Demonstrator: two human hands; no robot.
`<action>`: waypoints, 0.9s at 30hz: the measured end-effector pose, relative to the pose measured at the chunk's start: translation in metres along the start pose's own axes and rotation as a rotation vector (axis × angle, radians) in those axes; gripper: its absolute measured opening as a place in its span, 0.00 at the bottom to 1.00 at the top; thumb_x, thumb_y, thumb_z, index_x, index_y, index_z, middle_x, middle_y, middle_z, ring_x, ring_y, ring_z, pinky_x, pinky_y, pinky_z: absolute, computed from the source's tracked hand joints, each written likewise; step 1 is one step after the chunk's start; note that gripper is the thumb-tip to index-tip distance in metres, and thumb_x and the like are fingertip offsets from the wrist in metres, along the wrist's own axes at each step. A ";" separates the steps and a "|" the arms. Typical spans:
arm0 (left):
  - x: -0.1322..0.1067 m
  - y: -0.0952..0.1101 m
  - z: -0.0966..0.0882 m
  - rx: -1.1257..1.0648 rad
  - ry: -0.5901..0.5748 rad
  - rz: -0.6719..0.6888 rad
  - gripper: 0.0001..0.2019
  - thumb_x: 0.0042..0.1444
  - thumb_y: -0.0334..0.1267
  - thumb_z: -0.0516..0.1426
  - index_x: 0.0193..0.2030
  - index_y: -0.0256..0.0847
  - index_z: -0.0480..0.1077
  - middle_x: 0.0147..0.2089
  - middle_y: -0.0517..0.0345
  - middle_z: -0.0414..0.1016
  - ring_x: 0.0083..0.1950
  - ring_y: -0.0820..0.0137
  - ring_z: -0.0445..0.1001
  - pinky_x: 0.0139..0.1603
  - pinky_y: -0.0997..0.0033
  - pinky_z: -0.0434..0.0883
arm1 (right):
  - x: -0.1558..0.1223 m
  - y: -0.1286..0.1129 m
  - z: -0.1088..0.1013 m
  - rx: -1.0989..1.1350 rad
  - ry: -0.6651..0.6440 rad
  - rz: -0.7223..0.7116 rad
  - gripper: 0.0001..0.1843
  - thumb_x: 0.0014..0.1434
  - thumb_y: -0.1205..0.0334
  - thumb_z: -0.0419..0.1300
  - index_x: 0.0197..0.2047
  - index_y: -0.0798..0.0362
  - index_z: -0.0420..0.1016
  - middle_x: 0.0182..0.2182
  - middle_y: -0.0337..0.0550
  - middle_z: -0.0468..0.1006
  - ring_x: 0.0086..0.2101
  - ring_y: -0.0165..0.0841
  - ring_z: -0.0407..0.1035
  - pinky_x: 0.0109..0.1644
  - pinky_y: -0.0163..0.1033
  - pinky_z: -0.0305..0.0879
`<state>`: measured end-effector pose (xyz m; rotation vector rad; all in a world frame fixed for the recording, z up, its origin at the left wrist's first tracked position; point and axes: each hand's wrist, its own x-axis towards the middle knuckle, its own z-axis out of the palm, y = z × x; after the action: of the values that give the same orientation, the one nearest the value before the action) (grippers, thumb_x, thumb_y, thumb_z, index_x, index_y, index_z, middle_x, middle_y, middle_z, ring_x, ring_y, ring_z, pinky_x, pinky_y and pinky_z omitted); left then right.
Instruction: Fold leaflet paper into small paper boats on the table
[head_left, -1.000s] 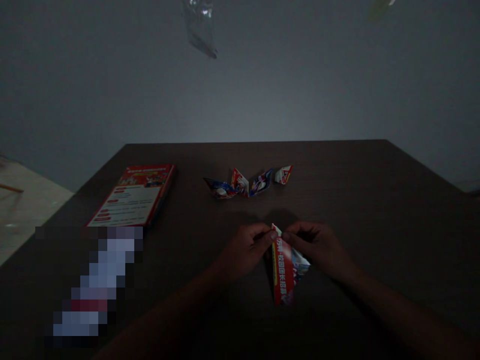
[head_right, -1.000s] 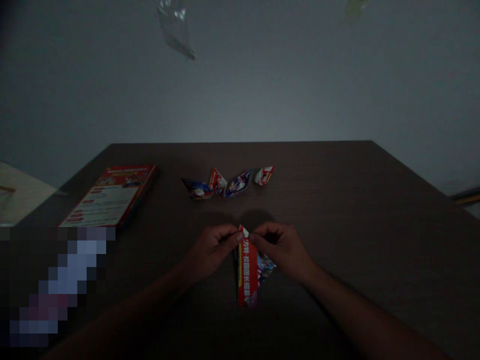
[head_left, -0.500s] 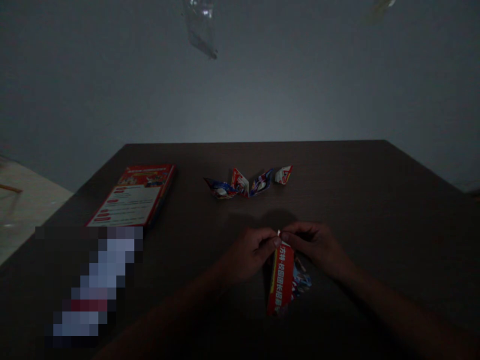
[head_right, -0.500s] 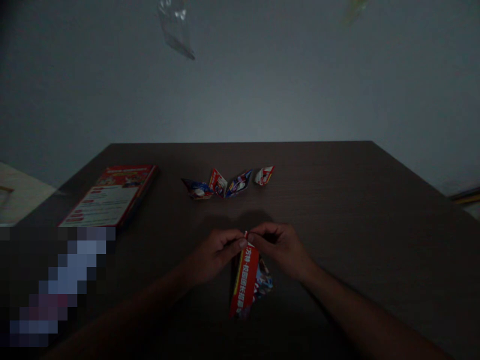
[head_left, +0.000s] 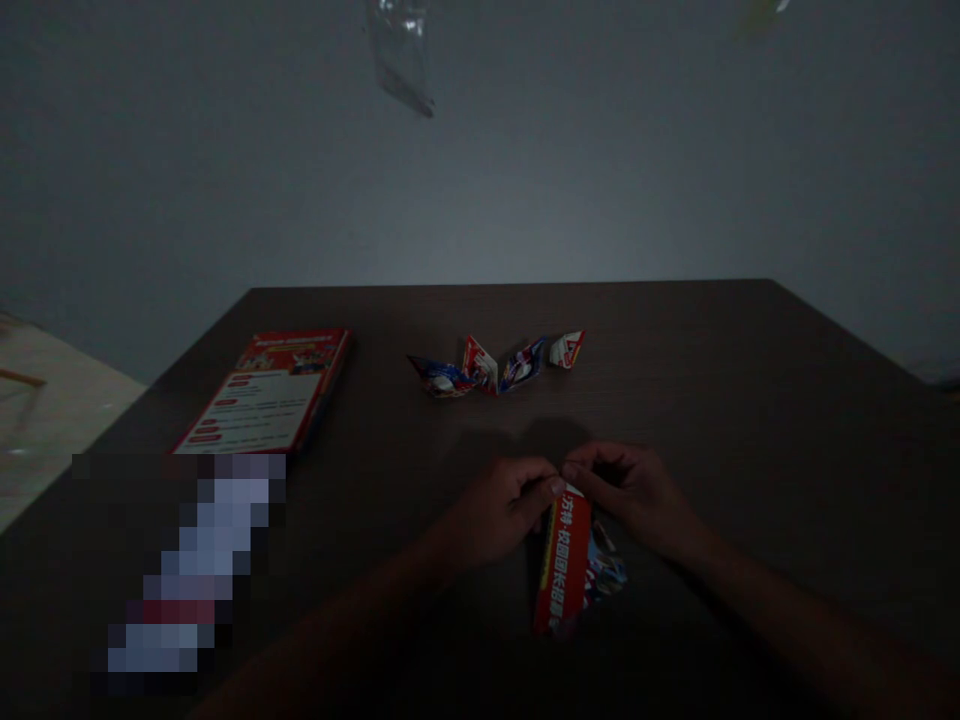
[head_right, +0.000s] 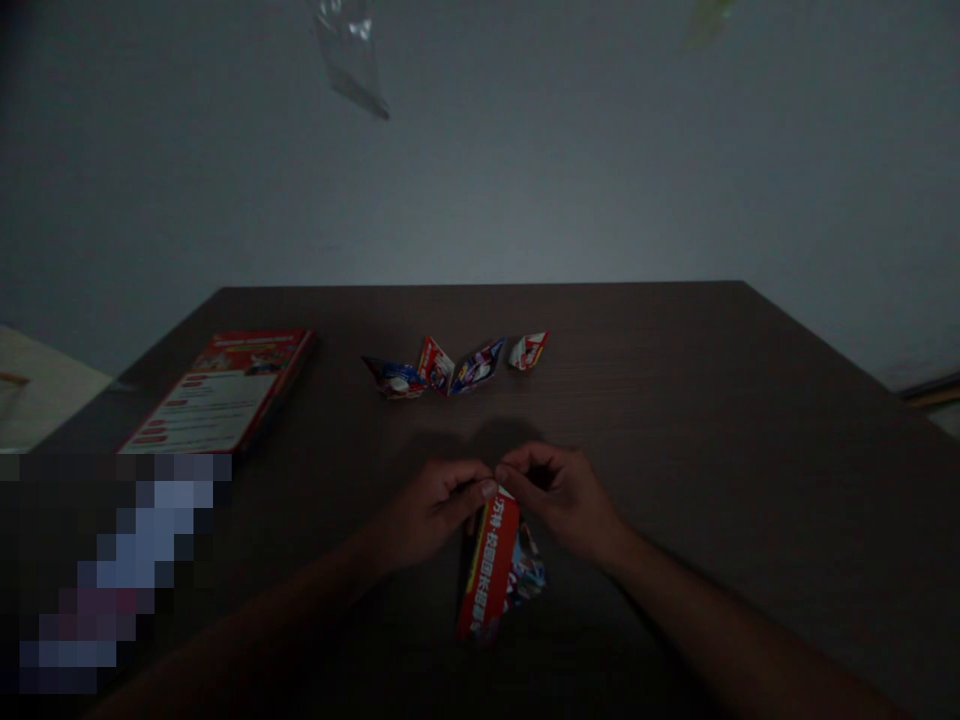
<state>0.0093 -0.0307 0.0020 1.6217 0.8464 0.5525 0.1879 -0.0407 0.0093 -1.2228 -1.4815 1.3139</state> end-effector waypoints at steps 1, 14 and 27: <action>0.000 -0.001 0.000 -0.010 0.011 0.004 0.16 0.61 0.46 0.47 0.30 0.37 0.64 0.23 0.63 0.62 0.25 0.76 0.63 0.26 0.77 0.59 | 0.000 0.000 0.000 0.003 -0.004 0.003 0.11 0.53 0.55 0.62 0.29 0.56 0.75 0.23 0.39 0.75 0.24 0.26 0.68 0.28 0.31 0.65; 0.001 -0.001 0.000 -0.020 0.065 0.014 0.15 0.61 0.46 0.49 0.32 0.36 0.66 0.25 0.64 0.62 0.27 0.77 0.61 0.28 0.77 0.58 | -0.001 0.000 -0.001 0.005 -0.029 0.017 0.11 0.52 0.55 0.62 0.33 0.55 0.77 0.23 0.39 0.76 0.23 0.27 0.68 0.26 0.31 0.64; 0.001 -0.001 -0.002 -0.011 0.056 0.026 0.14 0.61 0.44 0.49 0.30 0.36 0.65 0.25 0.64 0.61 0.27 0.78 0.60 0.28 0.78 0.58 | 0.000 0.005 -0.002 0.057 -0.037 0.050 0.10 0.52 0.56 0.63 0.34 0.55 0.77 0.25 0.39 0.76 0.25 0.27 0.67 0.28 0.31 0.63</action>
<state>0.0087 -0.0286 0.0013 1.6151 0.8628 0.6219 0.1910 -0.0401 0.0047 -1.2122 -1.4380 1.4093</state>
